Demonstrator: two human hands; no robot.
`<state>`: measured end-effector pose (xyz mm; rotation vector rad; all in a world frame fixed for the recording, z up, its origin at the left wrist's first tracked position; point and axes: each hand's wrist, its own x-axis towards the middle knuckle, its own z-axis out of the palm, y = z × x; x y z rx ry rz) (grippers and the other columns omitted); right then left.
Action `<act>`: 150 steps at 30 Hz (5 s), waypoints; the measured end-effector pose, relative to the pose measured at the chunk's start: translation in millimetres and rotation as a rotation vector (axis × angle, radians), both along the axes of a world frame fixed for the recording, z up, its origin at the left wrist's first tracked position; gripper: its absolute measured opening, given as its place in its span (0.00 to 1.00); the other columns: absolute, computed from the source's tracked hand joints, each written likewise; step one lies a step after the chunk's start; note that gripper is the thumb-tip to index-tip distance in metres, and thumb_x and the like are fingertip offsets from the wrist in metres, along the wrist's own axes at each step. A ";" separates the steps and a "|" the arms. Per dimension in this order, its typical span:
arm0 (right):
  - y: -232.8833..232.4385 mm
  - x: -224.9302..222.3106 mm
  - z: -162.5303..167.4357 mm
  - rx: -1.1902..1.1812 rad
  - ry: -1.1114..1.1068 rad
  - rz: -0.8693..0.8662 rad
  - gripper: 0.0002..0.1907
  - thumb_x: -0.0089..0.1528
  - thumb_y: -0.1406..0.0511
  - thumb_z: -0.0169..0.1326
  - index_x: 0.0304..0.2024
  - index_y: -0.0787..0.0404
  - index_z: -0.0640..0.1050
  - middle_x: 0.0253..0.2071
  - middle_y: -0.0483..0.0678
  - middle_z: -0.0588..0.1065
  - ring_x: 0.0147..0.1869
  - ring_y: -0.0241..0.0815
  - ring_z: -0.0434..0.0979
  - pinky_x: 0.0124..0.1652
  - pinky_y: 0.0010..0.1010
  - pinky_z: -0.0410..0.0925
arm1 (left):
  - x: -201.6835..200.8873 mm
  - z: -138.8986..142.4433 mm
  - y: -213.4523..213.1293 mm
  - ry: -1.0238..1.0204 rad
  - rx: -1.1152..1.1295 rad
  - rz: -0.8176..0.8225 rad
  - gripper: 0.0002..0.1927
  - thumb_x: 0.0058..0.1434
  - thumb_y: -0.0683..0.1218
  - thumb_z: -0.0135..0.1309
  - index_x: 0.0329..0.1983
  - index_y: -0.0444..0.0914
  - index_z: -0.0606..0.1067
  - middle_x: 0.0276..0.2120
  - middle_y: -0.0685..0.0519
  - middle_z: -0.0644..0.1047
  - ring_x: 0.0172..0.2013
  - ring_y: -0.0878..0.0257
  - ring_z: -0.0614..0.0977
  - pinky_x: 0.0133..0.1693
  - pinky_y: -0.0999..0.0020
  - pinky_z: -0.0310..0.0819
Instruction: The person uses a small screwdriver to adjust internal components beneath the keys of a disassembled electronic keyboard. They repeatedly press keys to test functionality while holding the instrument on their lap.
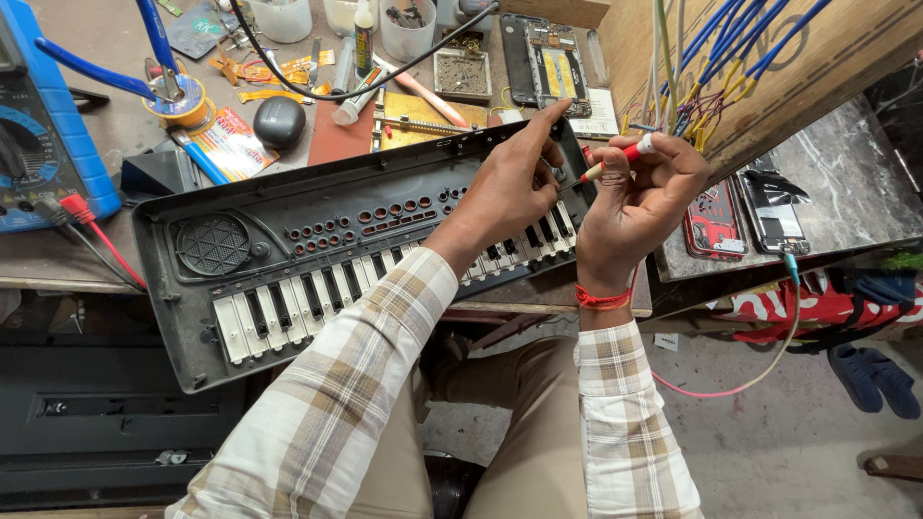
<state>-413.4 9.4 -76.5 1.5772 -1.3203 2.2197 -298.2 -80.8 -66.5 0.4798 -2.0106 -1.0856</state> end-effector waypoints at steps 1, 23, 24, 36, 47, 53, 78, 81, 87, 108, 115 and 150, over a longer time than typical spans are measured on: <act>-0.5 -0.1 -0.1 -0.004 0.013 0.003 0.16 0.78 0.71 0.55 0.61 0.61 0.62 0.48 0.53 0.74 0.46 0.38 0.79 0.47 0.24 0.76 | 0.4 0.5 -0.3 -0.007 0.027 -0.010 0.46 0.53 0.32 0.54 0.76 0.43 0.56 0.37 0.50 0.77 0.37 0.60 0.82 0.41 0.66 0.81; -3.3 1.4 -2.3 0.004 0.087 0.015 0.15 0.75 0.74 0.59 0.57 0.64 0.67 0.50 0.48 0.72 0.49 0.35 0.78 0.50 0.26 0.77 | 4.8 -3.1 -7.3 0.024 0.004 -0.007 0.46 0.53 0.32 0.55 0.75 0.41 0.55 0.34 0.51 0.80 0.34 0.59 0.84 0.40 0.64 0.79; -3.8 2.4 -2.1 0.008 0.059 0.049 0.14 0.74 0.73 0.57 0.57 0.63 0.67 0.51 0.49 0.73 0.48 0.35 0.78 0.50 0.26 0.77 | 4.8 -2.6 -7.6 0.022 0.000 -0.006 0.46 0.53 0.32 0.55 0.75 0.41 0.55 0.34 0.51 0.80 0.34 0.59 0.84 0.40 0.64 0.79; -0.7 4.5 5.2 0.054 0.029 0.086 0.13 0.73 0.73 0.56 0.55 0.64 0.66 0.52 0.51 0.74 0.49 0.38 0.80 0.47 0.25 0.78 | 3.6 -1.0 -6.4 0.038 0.030 -0.034 0.45 0.54 0.31 0.54 0.76 0.41 0.54 0.33 0.52 0.79 0.33 0.62 0.84 0.39 0.65 0.81; -2.1 4.5 5.7 0.000 0.018 0.154 0.13 0.72 0.73 0.57 0.53 0.64 0.67 0.52 0.51 0.73 0.48 0.38 0.80 0.44 0.26 0.79 | 2.9 -0.6 -6.1 0.039 0.038 0.015 0.40 0.59 0.32 0.48 0.75 0.39 0.56 0.36 0.50 0.80 0.38 0.57 0.85 0.43 0.61 0.80; -4.4 3.0 4.5 -0.077 0.105 0.100 0.17 0.71 0.78 0.64 0.53 0.66 0.67 0.48 0.48 0.68 0.47 0.36 0.75 0.44 0.28 0.79 | 3.3 -1.4 -7.4 0.055 0.050 0.018 0.36 0.60 0.33 0.46 0.74 0.38 0.56 0.38 0.47 0.80 0.41 0.54 0.84 0.46 0.58 0.78; -1.8 -1.7 0.5 0.036 0.048 0.075 0.16 0.71 0.73 0.62 0.53 0.64 0.67 0.48 0.49 0.74 0.44 0.38 0.80 0.45 0.26 0.78 | 2.7 -1.8 -7.5 0.026 0.085 0.006 0.35 0.62 0.34 0.43 0.74 0.38 0.55 0.37 0.46 0.80 0.39 0.54 0.85 0.44 0.57 0.78; -3.4 -3.3 -0.5 -0.008 0.044 0.081 0.17 0.71 0.76 0.64 0.51 0.64 0.68 0.46 0.48 0.72 0.44 0.36 0.77 0.44 0.27 0.79 | 2.3 -1.9 -8.1 0.031 0.064 0.016 0.36 0.61 0.33 0.43 0.74 0.38 0.55 0.37 0.46 0.80 0.39 0.54 0.85 0.44 0.58 0.78; -4.3 -3.5 1.9 0.002 0.035 0.128 0.18 0.71 0.77 0.63 0.54 0.63 0.67 0.50 0.51 0.73 0.49 0.38 0.79 0.47 0.28 0.79 | 1.5 -1.5 -7.2 0.016 0.093 0.009 0.35 0.62 0.34 0.43 0.74 0.38 0.55 0.36 0.46 0.80 0.39 0.54 0.85 0.45 0.58 0.79; -3.4 -4.4 2.0 -0.008 0.062 0.069 0.20 0.71 0.77 0.66 0.50 0.64 0.66 0.43 0.50 0.72 0.43 0.38 0.79 0.46 0.27 0.79 | 2.0 -3.1 -7.5 0.018 0.074 0.010 0.36 0.61 0.34 0.43 0.74 0.37 0.55 0.37 0.46 0.80 0.40 0.54 0.85 0.46 0.58 0.78; -3.2 -0.1 3.1 0.062 -0.079 0.147 0.16 0.68 0.73 0.60 0.49 0.62 0.65 0.45 0.52 0.77 0.45 0.40 0.82 0.43 0.25 0.79 | 1.8 -3.6 -7.9 0.024 0.070 0.015 0.35 0.62 0.34 0.43 0.75 0.37 0.55 0.37 0.46 0.80 0.39 0.54 0.85 0.45 0.58 0.78; -7.3 -14.4 -10.3 -0.019 -0.010 0.103 0.19 0.72 0.75 0.67 0.52 0.63 0.67 0.43 0.46 0.71 0.43 0.35 0.77 0.46 0.27 0.79 | 5.0 -0.5 -7.1 0.010 0.078 0.017 0.36 0.61 0.35 0.42 0.74 0.37 0.54 0.37 0.46 0.80 0.38 0.54 0.84 0.44 0.58 0.78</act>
